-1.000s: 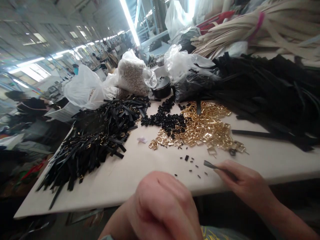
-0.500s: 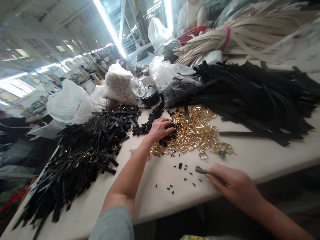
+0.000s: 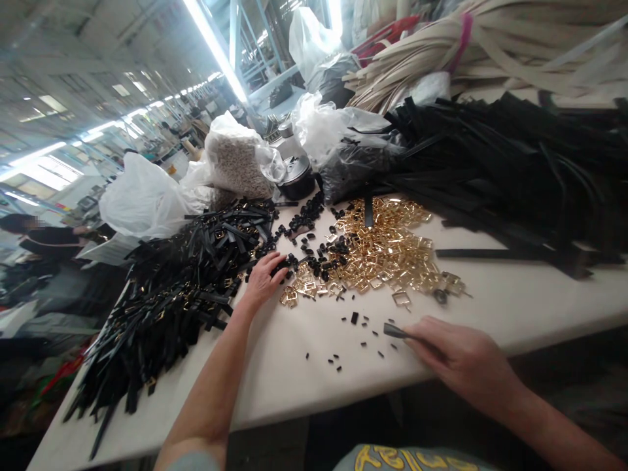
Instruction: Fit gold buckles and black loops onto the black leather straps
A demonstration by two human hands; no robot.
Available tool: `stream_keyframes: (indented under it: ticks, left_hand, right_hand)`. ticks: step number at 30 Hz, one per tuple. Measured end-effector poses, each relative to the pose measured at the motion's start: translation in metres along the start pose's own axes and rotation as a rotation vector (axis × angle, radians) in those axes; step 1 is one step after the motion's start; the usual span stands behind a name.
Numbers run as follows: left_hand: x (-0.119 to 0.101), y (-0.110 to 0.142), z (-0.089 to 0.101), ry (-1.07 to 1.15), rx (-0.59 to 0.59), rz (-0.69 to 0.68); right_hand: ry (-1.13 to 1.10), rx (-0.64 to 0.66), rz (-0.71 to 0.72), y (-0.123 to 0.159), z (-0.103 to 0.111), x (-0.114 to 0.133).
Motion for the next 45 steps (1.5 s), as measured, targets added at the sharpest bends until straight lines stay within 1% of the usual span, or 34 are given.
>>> stream_keyframes:
  ticks: [3,5,8,10,13,15,19,21,24,27,30,32,34,36,37,39,41,42,43,45]
  left_hand:
    - [0.000,0.018,0.005,-0.006,-0.045,-0.010]
    - [-0.003,0.016,0.010,-0.008,-0.103,0.001]
    - [-0.011,-0.003,0.018,-0.025,-0.198,0.026]
    - [-0.021,-0.022,0.019,-0.054,-0.213,0.017]
    - [-0.034,-0.048,0.012,-0.144,-0.130,-0.012]
    - [-0.039,-0.060,0.007,-0.181,-0.076,-0.006]
    - [-0.052,-0.079,-0.003,-0.065,-0.031,-0.006]
    - [-0.063,-0.091,-0.011,-0.019,-0.012,-0.037]
    - [-0.084,-0.113,-0.025,-0.031,0.029,-0.101]
    - [-0.103,-0.133,-0.042,-0.089,0.127,-0.181]
    - [-0.114,-0.148,-0.053,-0.156,0.210,-0.222]
    - [-0.114,-0.154,-0.053,-0.172,0.205,-0.181]
    - [-0.109,-0.155,-0.046,-0.120,0.140,-0.073]
    - [-0.102,-0.145,-0.035,0.069,0.054,0.081]
    - [-0.099,-0.135,-0.030,0.226,0.022,0.160]
    - [-0.097,-0.105,-0.024,0.614,-0.001,0.293]
    - [-0.103,-0.065,-0.021,0.984,0.012,0.399]
    - [-0.108,-0.042,-0.021,1.128,0.022,0.450]
    - [-0.114,-0.019,-0.021,1.242,0.028,0.503]
    - [-0.127,0.029,-0.023,1.395,0.022,0.615]
  right_hand:
    - [-0.008,0.011,0.002,0.002,-0.001,-0.002]
    - [-0.031,0.021,0.005,0.002,-0.001,-0.003]
    - [-0.061,0.023,0.002,0.001,0.000,-0.002]
    - [-0.062,0.017,-0.002,0.000,0.001,-0.002]
    - [-0.048,0.015,-0.007,0.000,0.000,-0.003]
    - [-0.037,0.014,-0.012,0.002,-0.001,-0.004]
    - [-0.026,0.008,-0.009,0.006,-0.005,-0.007]
    - [-0.023,0.000,-0.009,0.008,-0.006,-0.008]
    - [-0.018,-0.019,-0.011,0.009,-0.006,-0.008]
    - [-0.020,-0.024,-0.015,0.007,-0.004,-0.006]
    - [-0.040,-0.012,-0.023,0.005,-0.003,-0.004]
    - [-0.058,0.008,-0.034,0.004,-0.003,-0.003]
    - [-0.076,0.033,-0.053,0.003,-0.003,-0.004]
    - [-0.103,0.060,-0.078,0.003,-0.004,-0.006]
    - [-0.120,0.068,-0.088,0.003,-0.004,-0.007]
    - [-0.159,0.075,-0.102,0.002,-0.003,-0.009]
    - [-0.209,0.072,-0.114,0.001,0.000,-0.008]
    - [-0.244,0.063,-0.120,0.001,0.002,-0.007]
    - [-0.280,0.048,-0.126,0.000,0.004,-0.004]
    - [-0.342,0.000,-0.130,0.000,0.009,0.004]
Point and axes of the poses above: each hand's wrist, its own y-axis away from the middle knuckle, its own z-axis out of the back of the hand, x = y × z, the point moved 6 cm from there along -y, towards the middle knuckle, and after that the axes turned 5 degrees about -y, right-handed, at the moved point
